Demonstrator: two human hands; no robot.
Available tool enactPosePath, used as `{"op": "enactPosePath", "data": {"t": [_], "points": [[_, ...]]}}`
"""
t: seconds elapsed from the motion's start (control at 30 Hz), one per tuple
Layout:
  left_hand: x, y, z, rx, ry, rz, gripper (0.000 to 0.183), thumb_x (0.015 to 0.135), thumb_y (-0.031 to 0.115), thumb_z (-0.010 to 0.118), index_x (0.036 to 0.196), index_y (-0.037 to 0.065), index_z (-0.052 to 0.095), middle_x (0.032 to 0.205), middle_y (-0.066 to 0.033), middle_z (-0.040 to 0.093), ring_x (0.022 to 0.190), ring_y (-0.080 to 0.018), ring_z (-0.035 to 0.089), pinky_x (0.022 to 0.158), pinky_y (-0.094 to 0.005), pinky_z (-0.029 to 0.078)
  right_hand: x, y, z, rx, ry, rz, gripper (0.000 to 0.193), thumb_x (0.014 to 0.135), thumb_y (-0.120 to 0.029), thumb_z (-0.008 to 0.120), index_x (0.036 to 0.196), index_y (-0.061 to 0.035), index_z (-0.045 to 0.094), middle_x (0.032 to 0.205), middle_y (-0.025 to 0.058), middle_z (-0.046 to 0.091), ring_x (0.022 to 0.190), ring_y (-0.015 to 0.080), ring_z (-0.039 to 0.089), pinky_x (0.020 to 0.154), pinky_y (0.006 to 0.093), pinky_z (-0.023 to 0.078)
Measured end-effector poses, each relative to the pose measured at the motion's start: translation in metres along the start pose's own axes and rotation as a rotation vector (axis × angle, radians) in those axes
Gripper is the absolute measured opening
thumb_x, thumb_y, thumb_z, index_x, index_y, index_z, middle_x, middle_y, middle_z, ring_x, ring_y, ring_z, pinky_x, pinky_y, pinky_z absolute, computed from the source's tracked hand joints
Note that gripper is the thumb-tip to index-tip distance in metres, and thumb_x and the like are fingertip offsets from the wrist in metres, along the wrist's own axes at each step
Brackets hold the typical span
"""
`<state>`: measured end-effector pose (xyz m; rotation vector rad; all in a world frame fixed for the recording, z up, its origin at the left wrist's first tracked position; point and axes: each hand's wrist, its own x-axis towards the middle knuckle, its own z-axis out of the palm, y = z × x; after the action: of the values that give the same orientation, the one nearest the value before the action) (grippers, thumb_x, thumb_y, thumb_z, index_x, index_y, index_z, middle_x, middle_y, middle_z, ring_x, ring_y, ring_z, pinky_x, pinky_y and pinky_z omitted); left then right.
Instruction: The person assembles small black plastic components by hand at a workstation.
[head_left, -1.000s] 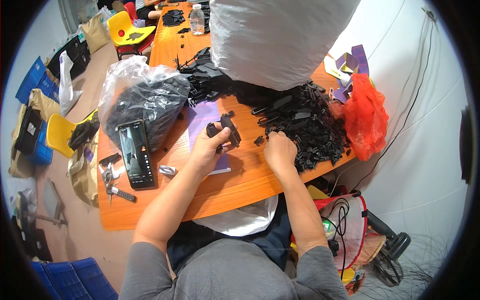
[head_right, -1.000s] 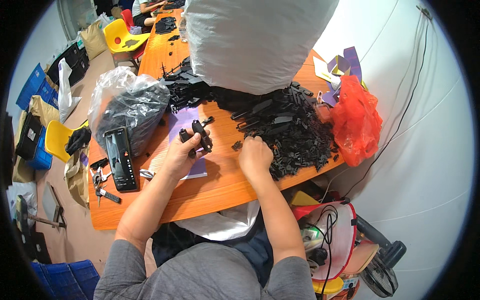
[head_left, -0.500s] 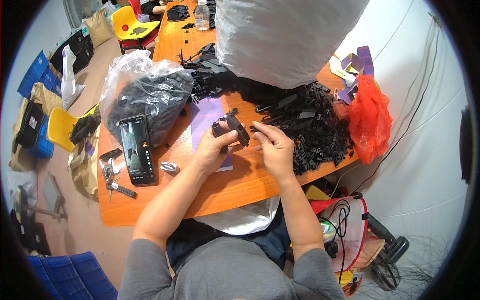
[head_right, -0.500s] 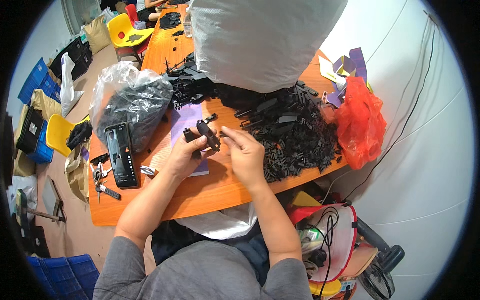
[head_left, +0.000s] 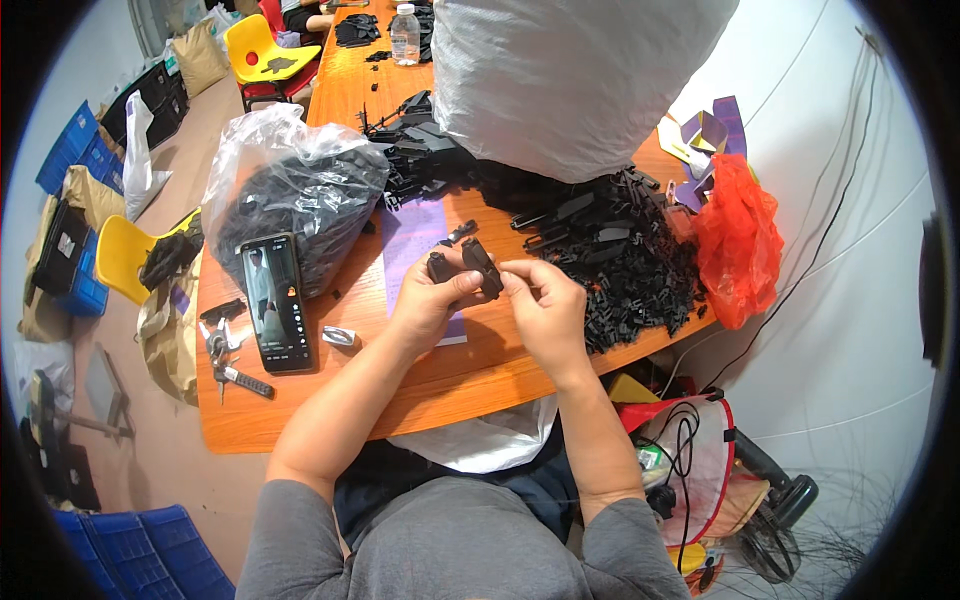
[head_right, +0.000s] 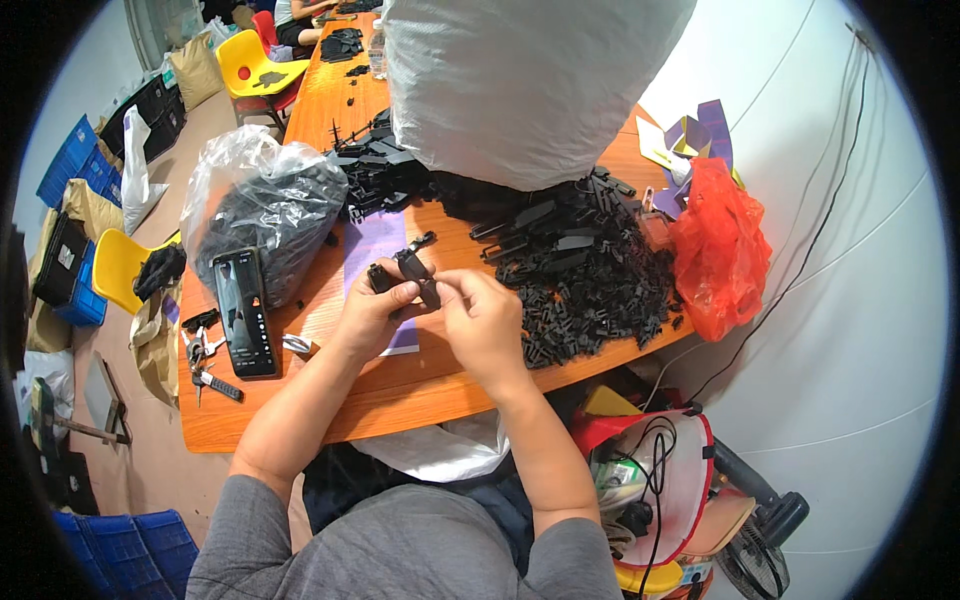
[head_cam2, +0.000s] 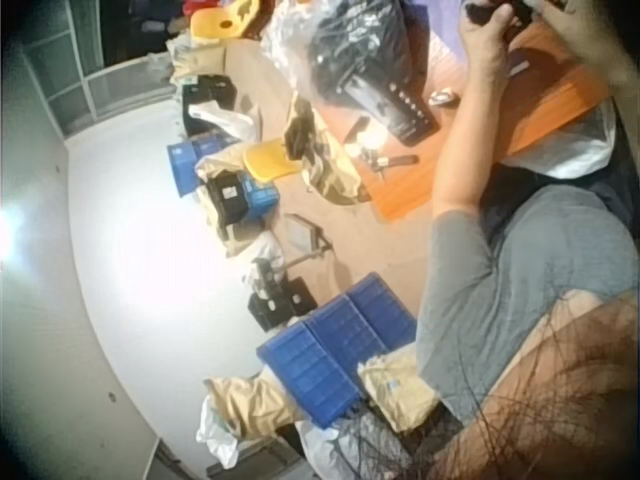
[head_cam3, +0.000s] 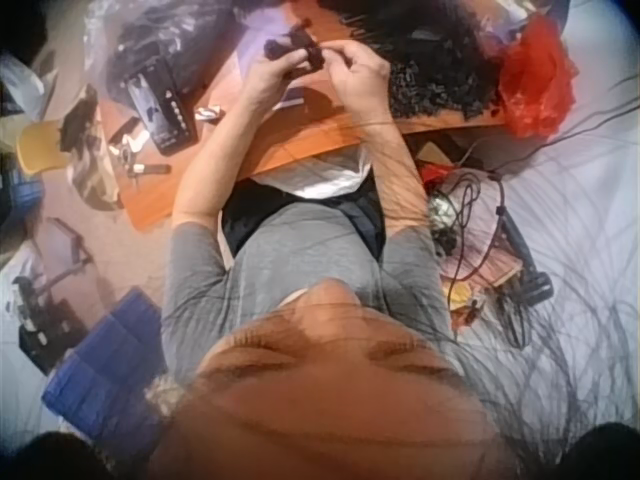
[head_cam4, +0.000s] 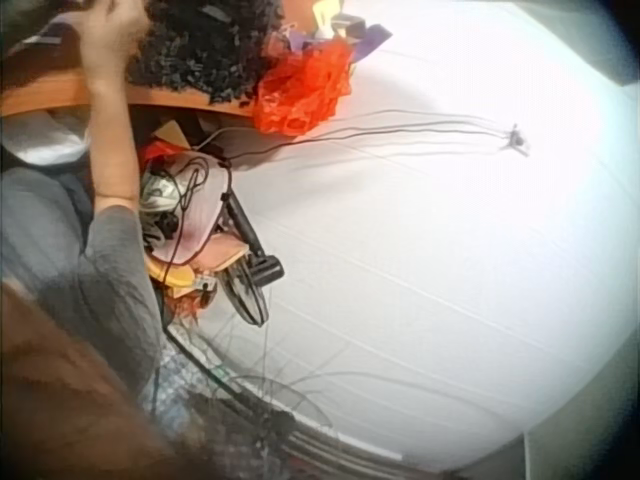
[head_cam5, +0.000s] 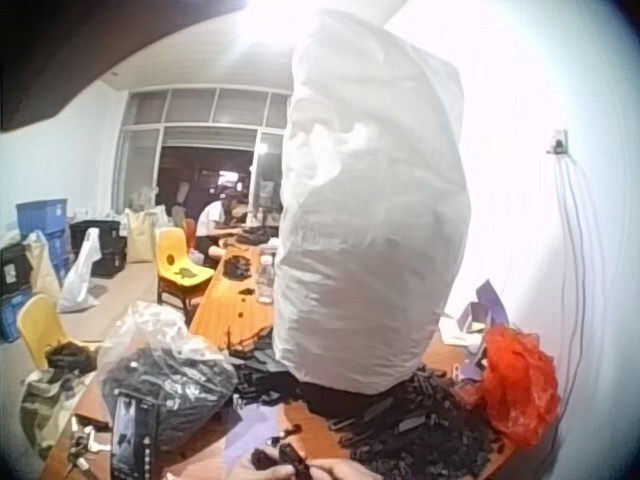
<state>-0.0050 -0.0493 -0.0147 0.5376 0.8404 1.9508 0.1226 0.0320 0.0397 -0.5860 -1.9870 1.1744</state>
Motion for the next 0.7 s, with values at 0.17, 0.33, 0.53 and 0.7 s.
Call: {"op": "enactPosePath", "data": {"t": [0.17, 0.33, 0.53, 0.7], "points": [[-0.001, 0.0, -0.002, 0.073, -0.01, 0.043, 0.017, 0.078, 0.001, 0.067, 0.09, 0.003, 0.056, 0.092, -0.0077, 0.063, 0.082, -0.0155, 0.063, 0.075, -0.0309, 0.053, 0.009, 0.0, -0.009, -0.074, -0.145, 0.114, 0.008, 0.081, -0.006, 0.061, 0.083, 0.0019, 0.063, 0.077, 0.007, 0.064, 0.066, 0.011, 0.058, 0.059, 0.0257, 0.044], [-0.003, 0.005, 0.005, 0.497, -0.032, 0.177, 0.014, 0.078, -0.002, 0.066, 0.089, 0.0, 0.058, 0.093, -0.009, 0.064, 0.082, -0.0126, 0.061, 0.075, -0.0272, 0.051, 0.01, 0.017, -0.003, -0.257, -0.13, -0.064, 0.005, 0.078, -0.004, 0.058, 0.077, -0.0006, 0.055, 0.076, 0.0144, 0.06, 0.071, 0.0326, 0.059, 0.061, 0.0387, 0.045], [0.001, -0.004, 0.005, 0.772, -0.023, 0.236, 0.015, 0.078, 0.001, 0.067, 0.089, 0.001, 0.058, 0.09, -0.0065, 0.063, 0.08, -0.0119, 0.061, 0.072, -0.0256, 0.05, -0.002, 0.041, 0.002, -0.186, -0.038, -0.052, 0.009, 0.083, -0.005, 0.058, 0.077, 0.0006, 0.054, 0.067, 0.0085, 0.056, 0.062, 0.0156, 0.056, 0.056, 0.0298, 0.044], [0.02, 0.005, 0.0, 0.273, 0.197, 0.05, 0.034, 0.08, 0.006, 0.065, 0.109, 0.001, 0.047, 0.096, -0.0102, 0.059, 0.083, -0.0181, 0.061, 0.075, -0.0298, 0.053, 0.031, 0.058, -0.024, -0.28, 0.113, -0.065, 0.01, 0.082, -0.011, 0.058, 0.084, -0.0029, 0.063, 0.078, 0.0127, 0.063, 0.072, 0.0276, 0.062, 0.063, 0.0369, 0.048]]}}
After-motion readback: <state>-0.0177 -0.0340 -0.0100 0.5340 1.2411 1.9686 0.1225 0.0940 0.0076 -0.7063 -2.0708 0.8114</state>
